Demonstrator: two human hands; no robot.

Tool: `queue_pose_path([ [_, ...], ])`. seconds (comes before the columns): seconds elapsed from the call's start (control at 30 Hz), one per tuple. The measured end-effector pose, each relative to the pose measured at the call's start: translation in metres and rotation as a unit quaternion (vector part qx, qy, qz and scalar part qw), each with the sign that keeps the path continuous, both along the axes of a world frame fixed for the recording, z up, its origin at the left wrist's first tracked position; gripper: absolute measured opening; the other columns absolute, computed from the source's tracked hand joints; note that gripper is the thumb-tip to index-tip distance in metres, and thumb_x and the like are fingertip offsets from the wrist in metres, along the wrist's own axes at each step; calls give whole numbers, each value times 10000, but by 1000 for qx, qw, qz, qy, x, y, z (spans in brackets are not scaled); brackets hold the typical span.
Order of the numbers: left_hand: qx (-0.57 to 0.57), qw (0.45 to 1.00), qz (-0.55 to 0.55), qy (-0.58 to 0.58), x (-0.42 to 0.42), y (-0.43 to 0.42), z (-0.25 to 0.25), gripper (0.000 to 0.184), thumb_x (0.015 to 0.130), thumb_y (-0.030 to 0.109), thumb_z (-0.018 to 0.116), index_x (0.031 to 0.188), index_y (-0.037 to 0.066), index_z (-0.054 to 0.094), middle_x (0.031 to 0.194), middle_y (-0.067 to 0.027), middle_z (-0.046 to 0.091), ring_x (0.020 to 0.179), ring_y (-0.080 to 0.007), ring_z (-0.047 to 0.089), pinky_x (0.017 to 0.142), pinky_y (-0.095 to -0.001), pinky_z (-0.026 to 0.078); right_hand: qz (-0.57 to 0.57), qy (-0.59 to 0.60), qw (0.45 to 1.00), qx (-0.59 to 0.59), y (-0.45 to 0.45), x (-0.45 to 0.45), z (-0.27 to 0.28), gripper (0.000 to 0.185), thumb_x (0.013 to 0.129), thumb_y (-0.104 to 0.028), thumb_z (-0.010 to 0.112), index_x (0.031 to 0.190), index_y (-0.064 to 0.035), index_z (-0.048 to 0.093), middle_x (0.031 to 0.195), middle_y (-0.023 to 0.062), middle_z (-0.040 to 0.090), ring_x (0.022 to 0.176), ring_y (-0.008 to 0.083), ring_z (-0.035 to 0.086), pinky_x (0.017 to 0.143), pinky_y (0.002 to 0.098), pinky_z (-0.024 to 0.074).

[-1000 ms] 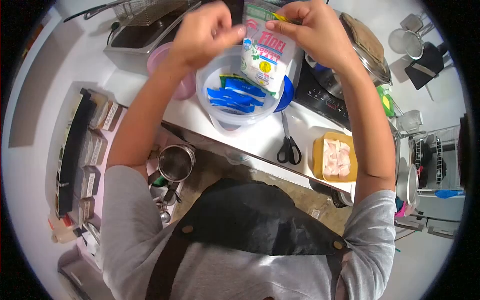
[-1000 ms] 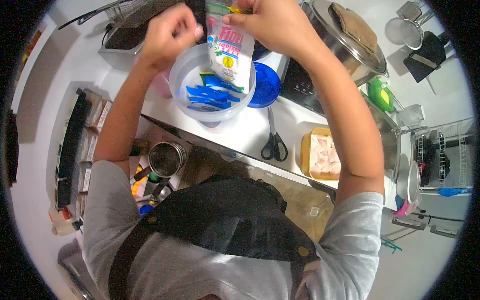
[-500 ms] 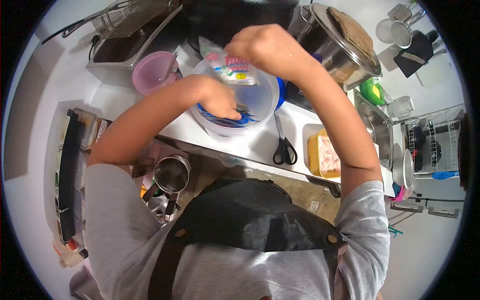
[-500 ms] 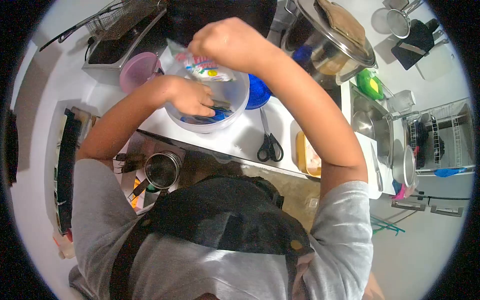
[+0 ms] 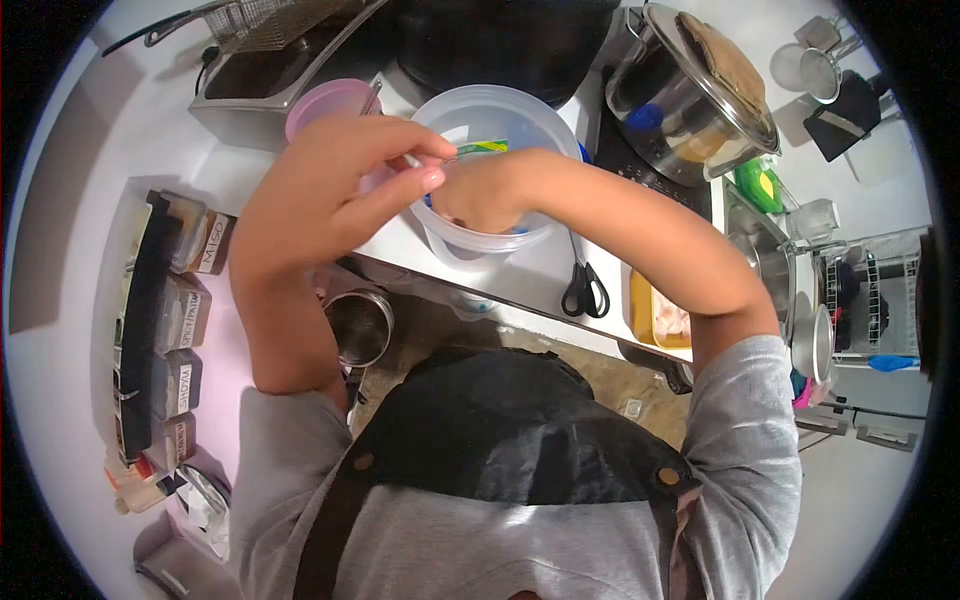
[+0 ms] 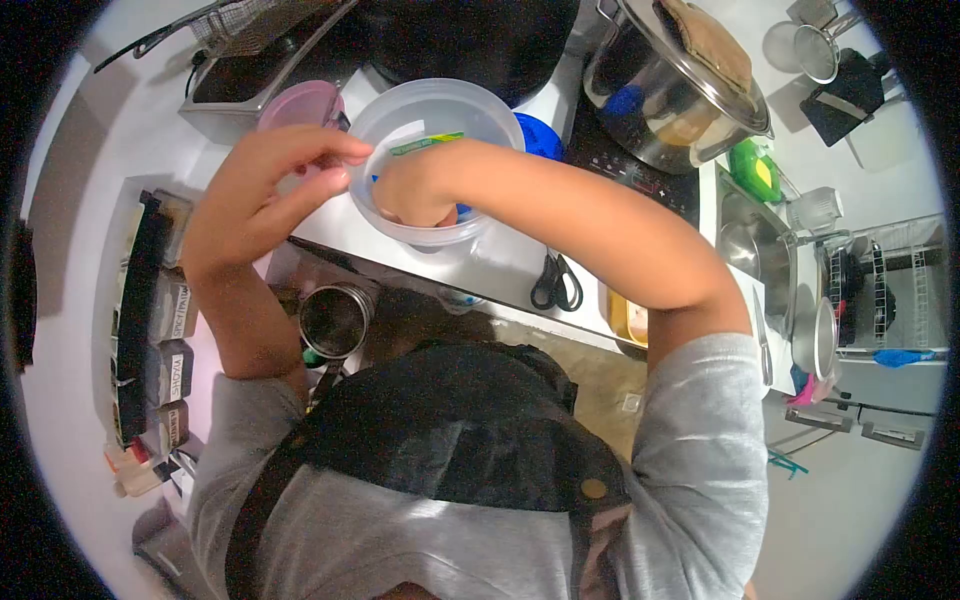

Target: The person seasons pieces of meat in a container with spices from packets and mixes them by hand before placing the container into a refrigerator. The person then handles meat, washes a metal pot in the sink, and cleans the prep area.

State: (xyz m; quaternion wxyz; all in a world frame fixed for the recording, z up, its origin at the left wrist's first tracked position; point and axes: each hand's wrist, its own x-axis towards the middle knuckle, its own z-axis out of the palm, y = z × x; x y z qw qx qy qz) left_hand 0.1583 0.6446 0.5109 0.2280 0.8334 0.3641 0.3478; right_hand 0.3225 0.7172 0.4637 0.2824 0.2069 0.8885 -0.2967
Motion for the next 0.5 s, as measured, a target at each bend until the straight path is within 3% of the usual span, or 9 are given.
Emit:
queue_pose_path([
  [0.07, -28, 999, 35, -31, -3, -22, -6, 162, 790, 143, 599, 886, 22, 648, 779, -78, 642, 681, -174, 586, 612, -269, 432, -5, 90, 986, 138, 9, -3, -48, 209, 727, -90, 562, 902, -5, 640, 868, 158, 641, 767, 317, 637, 665, 393, 514],
  [0.2, -102, 988, 95, -72, -10, -51, -27, 153, 761, 115, 645, 872, 9, 648, 755, -76, 643, 653, -123, 583, 589, -238, 437, -5, 21, 965, 260, -13, -17, -22, 250, 732, -117, 563, 929, 15, 641, 925, 170, 639, 831, 359, 625, 700, 424, 512],
  [0.27, -147, 975, 131, -106, -10, -62, -43, 146, 772, 105, 639, 873, -1, 647, 742, -67, 642, 646, -93, 575, 583, -214, 437, 77, 43, 924, 373, -9, -14, -21, 232, 742, -181, 550, 888, -29, 648, 917, 157, 642, 839, 315, 633, 709, 406, 499],
  [0.37, -186, 956, 172, -147, 0, -80, -53, 129, 793, 103, 625, 863, -3, 648, 754, -58, 642, 651, -80, 573, 595, -212, 440, 90, 1, 956, 279, -7, -18, -21, 225, 740, -181, 552, 872, -28, 650, 921, 160, 641, 838, 313, 632, 715, 399, 498],
  [0.5, -196, 945, 199, -169, 25, -102, -63, 114, 805, 97, 620, 851, -3, 648, 760, -47, 641, 650, -76, 570, 602, -208, 438, 72, 42, 951, 299, -16, -3, 7, 199, 731, -150, 558, 868, -43, 655, 900, 158, 640, 818, 309, 630, 679, 392, 493],
])
